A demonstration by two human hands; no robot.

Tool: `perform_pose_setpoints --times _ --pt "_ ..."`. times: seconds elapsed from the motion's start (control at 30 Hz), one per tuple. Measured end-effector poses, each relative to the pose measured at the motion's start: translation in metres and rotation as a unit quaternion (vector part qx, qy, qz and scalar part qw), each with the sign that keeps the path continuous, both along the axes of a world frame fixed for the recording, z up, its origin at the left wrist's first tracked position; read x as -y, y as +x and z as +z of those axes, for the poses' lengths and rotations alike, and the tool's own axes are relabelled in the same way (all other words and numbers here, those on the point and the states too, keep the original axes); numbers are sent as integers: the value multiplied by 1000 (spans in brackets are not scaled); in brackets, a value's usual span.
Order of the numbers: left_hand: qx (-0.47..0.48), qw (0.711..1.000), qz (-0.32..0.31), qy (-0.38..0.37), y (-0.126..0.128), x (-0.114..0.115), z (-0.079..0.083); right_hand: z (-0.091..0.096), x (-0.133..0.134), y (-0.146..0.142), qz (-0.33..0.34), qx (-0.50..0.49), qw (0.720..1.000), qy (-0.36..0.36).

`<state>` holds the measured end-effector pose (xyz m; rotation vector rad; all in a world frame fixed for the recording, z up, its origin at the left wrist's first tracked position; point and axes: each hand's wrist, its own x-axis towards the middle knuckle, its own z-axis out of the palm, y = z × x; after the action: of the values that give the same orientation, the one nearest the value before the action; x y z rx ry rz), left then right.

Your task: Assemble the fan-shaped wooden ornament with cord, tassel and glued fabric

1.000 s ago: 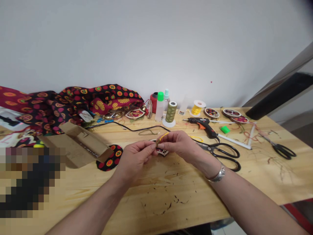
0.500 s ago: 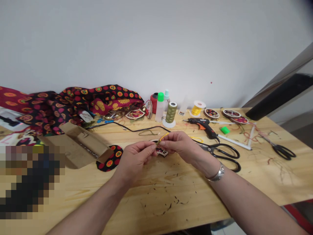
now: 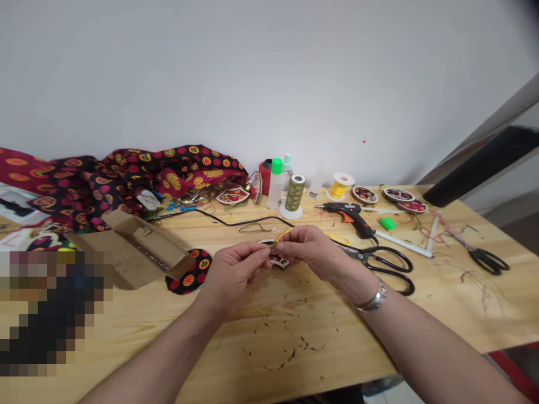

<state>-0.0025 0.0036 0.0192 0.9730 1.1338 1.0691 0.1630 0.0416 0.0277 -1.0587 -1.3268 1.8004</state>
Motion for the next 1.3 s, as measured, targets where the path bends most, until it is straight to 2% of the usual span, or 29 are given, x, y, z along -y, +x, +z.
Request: perform_pose_setpoints --times 0.43,0.63,1.3 --pt "-52 998 32 18 1 0 3 -1 2 3 18 18 1000 7" --pt "-117 991 39 53 0 0 1 1 3 1 16 36 999 4" --pt "-190 973 49 122 3 1 8 2 4 -1 0 55 998 -1"
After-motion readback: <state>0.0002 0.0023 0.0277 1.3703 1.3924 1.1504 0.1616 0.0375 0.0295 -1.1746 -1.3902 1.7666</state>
